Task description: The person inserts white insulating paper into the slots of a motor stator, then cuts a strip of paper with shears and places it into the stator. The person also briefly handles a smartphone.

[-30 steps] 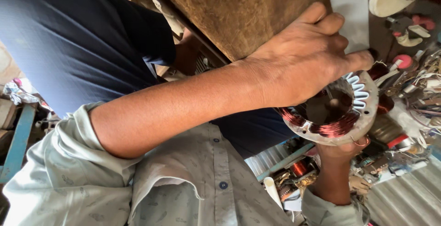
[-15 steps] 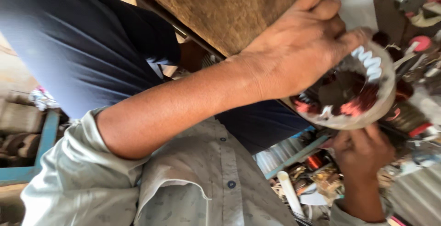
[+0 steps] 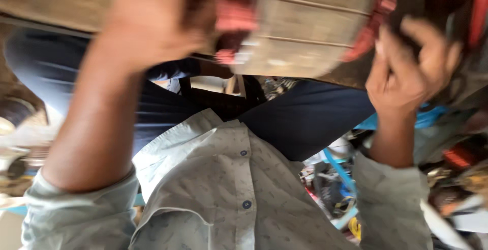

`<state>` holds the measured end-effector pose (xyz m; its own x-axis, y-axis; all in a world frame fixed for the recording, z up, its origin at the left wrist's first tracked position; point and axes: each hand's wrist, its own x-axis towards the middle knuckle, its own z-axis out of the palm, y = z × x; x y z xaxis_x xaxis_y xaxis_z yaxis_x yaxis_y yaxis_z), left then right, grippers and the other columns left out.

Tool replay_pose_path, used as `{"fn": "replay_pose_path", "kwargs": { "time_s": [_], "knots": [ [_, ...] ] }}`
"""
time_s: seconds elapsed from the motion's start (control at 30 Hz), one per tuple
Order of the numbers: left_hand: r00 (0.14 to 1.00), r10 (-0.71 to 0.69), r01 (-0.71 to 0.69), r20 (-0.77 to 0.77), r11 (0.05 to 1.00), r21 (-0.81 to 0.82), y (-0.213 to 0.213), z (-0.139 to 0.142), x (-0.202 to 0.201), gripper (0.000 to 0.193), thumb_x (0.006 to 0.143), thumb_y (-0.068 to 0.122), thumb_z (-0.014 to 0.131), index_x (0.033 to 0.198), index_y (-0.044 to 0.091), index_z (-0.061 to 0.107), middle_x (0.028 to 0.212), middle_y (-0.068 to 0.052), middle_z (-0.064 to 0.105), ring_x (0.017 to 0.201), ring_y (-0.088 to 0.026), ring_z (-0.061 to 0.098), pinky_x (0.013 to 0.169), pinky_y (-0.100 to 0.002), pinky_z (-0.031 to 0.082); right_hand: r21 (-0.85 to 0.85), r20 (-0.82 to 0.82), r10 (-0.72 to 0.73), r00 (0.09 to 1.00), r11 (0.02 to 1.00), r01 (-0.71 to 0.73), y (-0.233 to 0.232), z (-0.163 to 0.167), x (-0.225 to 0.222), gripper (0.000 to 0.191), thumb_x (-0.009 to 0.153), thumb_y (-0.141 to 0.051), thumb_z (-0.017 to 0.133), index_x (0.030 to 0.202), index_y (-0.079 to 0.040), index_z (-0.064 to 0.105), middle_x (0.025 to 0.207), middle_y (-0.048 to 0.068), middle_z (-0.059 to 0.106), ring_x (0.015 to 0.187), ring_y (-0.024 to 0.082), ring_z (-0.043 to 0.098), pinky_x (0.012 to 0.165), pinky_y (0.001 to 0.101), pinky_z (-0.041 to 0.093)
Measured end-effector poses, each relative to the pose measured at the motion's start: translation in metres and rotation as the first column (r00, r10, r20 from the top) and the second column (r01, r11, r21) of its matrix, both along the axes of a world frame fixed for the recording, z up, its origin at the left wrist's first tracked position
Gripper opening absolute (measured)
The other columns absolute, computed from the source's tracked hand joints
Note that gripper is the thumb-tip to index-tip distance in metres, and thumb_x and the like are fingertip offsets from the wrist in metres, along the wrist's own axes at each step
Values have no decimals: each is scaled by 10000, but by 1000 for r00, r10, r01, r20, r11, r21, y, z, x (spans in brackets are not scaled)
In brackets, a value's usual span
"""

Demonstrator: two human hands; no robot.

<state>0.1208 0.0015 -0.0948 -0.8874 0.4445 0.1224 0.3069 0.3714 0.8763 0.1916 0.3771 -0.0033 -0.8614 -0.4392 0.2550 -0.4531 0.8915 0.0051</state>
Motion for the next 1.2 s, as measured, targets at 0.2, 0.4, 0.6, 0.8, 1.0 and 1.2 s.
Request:
{"fn": "replay_pose_path", "kwargs": {
  "time_s": [0.2, 0.4, 0.6, 0.8, 1.0, 1.2],
  "knots": [
    [976, -26, 42, 215, 997, -70, -20, 0, 6, 670, 806, 254, 816, 1360, 69, 489, 1274, -117, 583, 1096, -236, 559, 962, -352, 430, -730, 206, 5, 978, 667, 151, -73, -42, -25, 169, 1013, -125, 752, 1124, -3, 711, 1052, 95, 711, 949, 226, 697, 817, 334, 542],
    [891, -17, -108, 454, 962, 249, -6, 3, 14, 1248, 653, 543, 950, 1587, 54, 283, 1528, -147, 476, 1342, -247, 507, 1167, -406, 418, -831, 292, 39, 956, 505, 233, -78, -56, -31, 204, 948, -20, 835, 1087, -29, 686, 982, 97, 710, 852, 207, 714, 754, 317, 562],
    [912, -314, 339, 264, 939, -53, -22, 26, -34, 1243, 567, 549, 873, 1614, 93, 382, 1588, -110, 451, 1491, -223, 391, 1288, -413, 278, -824, 231, -29, 972, 526, 212, -86, -48, -37, 201, 899, 29, 775, 1056, -51, 678, 1044, 84, 689, 950, 259, 700, 837, 348, 572],
    [914, -311, 338, 261, 939, -61, -21, 22, -65, 657, 998, 120, 791, 1572, 180, 478, 1383, -78, 587, 1208, -183, 579, 1057, -301, 463, -780, 285, -49, 957, 569, 261, -80, -52, -35, 261, 873, -30, 831, 1098, -63, 703, 1084, 79, 695, 915, 239, 664, 796, 345, 550],
    [830, -556, 556, 41, 831, 1, 3, 19, -98, 722, 871, -24, 867, 1469, 179, 518, 1122, -70, 639, 950, -179, 625, 825, -320, 519, -754, 271, -77, 960, 603, 261, -87, -50, -39, 346, 826, -34, 843, 1138, -47, 694, 1076, 78, 695, 882, 234, 651, 764, 340, 548],
    [826, -555, 559, 101, 829, -14, -14, 15, -98, 585, 880, -83, 788, 1346, 133, 508, 1106, -153, 621, 986, -271, 635, 826, -360, 518, -773, 273, -89, 958, 572, 273, -87, -53, -36, 359, 850, -41, 843, 1170, -33, 678, 1106, 86, 675, 921, 237, 658, 802, 342, 558]
  ]
}}
